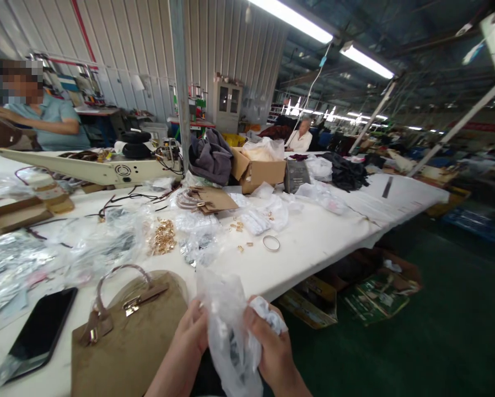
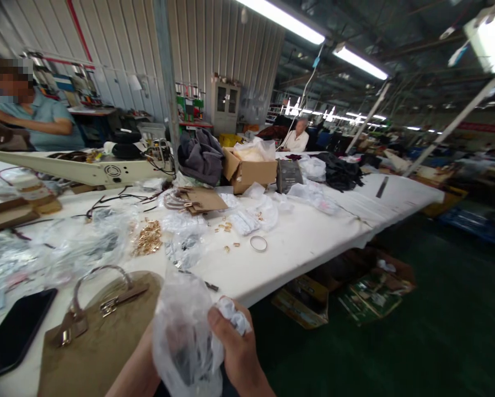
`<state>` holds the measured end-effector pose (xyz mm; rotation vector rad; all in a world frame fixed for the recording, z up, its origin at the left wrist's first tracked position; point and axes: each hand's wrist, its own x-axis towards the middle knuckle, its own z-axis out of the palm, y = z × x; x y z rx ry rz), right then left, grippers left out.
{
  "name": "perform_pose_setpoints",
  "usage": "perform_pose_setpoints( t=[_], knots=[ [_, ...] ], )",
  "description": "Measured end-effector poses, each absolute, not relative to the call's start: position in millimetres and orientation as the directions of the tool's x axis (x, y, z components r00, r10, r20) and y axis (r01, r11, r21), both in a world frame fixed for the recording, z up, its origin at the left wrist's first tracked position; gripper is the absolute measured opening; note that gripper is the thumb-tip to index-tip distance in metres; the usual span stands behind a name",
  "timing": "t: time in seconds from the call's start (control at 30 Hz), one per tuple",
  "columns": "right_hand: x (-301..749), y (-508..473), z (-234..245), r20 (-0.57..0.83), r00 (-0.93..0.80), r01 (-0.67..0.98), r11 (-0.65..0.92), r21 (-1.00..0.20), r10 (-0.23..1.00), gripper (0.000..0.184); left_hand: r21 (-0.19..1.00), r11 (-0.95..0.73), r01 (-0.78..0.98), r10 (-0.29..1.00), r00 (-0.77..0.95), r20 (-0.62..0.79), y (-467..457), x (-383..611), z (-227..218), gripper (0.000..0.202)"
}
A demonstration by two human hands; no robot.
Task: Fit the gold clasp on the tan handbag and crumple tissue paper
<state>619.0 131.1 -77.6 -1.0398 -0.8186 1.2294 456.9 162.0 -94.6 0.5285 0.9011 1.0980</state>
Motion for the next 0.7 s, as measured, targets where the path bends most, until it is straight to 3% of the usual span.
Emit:
perform_pose_setpoints(
  t=[0.17,0.27,0.4,0.6,0.7],
  knots=[
    [621,144,-92,-0.038,0.224,-0.355,0.045,-0.934,0.974,0.050,0.750,0.370,-0.548,0.929,0.199,-0.313,151,440,-81,0.058],
    [622,161,-100,-0.135,0.400,-0.447,0.065,-0.892,0.906,0.052,0.779,0.363,-0.511,0.929,0.128,-0.348,150,437,-89,0.049],
    [625,180,-111,-0.187,0.559,-0.478,0.130,-0.869,0.808,0.048,0.761,0.369,-0.533,0.897,-0.010,-0.442,151,426,-103,0.055],
    [624,186,-135,-0.153,0.498,-0.479,0.123,-0.869,0.854,0.044,0.741,0.341,-0.579,0.879,-0.084,-0.469,154,408,-111,0.059],
    [621,184,-141,-0.142,0.366,-0.498,0.064,-0.865,0.920,0.053,0.813,0.313,-0.490,0.884,-0.162,-0.438,153,404,-114,0.080]
  ],
)
